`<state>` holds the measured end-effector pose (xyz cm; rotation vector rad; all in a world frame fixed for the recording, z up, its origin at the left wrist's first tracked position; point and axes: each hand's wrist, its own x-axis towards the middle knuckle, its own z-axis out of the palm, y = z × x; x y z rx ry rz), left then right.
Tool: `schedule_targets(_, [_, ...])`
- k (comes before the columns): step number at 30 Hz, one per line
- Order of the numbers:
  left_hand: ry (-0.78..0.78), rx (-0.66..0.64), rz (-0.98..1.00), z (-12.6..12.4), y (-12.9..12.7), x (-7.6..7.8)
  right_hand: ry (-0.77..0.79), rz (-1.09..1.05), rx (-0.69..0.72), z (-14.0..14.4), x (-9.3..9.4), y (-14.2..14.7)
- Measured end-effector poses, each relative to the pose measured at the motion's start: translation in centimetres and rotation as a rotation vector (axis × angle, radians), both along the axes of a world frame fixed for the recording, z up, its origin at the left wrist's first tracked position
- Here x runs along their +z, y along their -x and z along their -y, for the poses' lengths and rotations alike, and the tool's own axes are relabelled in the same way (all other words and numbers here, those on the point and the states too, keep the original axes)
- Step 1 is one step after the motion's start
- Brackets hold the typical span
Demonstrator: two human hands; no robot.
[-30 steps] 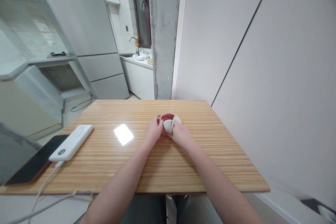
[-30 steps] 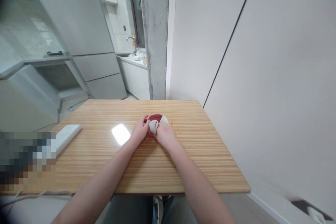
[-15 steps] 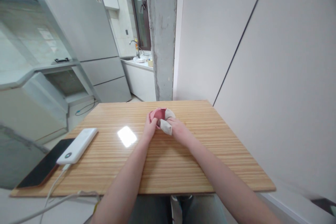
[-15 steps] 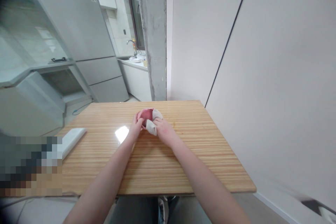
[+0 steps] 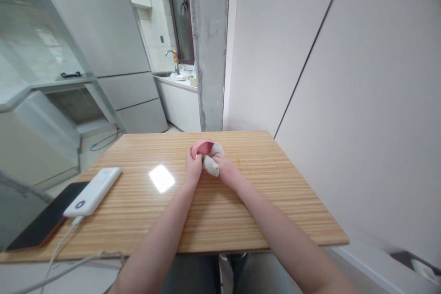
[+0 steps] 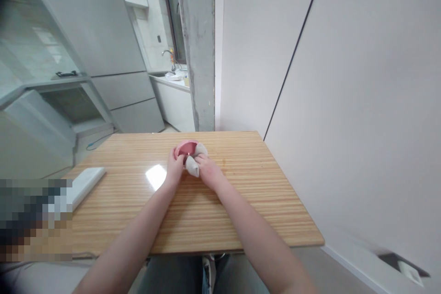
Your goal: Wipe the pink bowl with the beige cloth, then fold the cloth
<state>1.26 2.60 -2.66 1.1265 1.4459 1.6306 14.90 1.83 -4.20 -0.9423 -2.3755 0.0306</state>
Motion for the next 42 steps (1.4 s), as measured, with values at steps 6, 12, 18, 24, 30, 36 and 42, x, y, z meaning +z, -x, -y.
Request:
schedule_targets(6, [-0.032,0.007,-0.016,0.9,-0.6,0.3,-0.053,0.068,-0.143,-0.1,-0.3,-0.3])
schedule_targets(12, [0.01,-0.018,0.058,0.8,-1.3,-1.0,-0.059,-0.007,-0.076,0.2,-0.7,0.2])
schedule_targets(18, [0.06,-0.214,-0.114,0.1,1.6,0.6,-0.061,0.117,-0.079,0.3,-0.1,-0.5])
schedule_targets(24, [0.057,-0.112,0.03,1.3,-1.4,-0.3,-0.026,-0.055,-0.171,0.6,-0.4,-0.5])
schedule_targets(30, [-0.045,-0.138,-0.005,1.7,-0.5,1.0,-0.126,-0.06,-0.066,0.6,0.4,-0.9])
schedule_targets(36, [-0.095,-0.203,0.038,1.3,-0.5,0.9,-0.096,0.043,-0.153,0.8,1.4,-1.4])
schedule_targets(42, [-0.134,-0.143,0.044,1.9,-2.1,0.2,-0.073,-0.124,-0.183,1.0,0.2,-0.8])
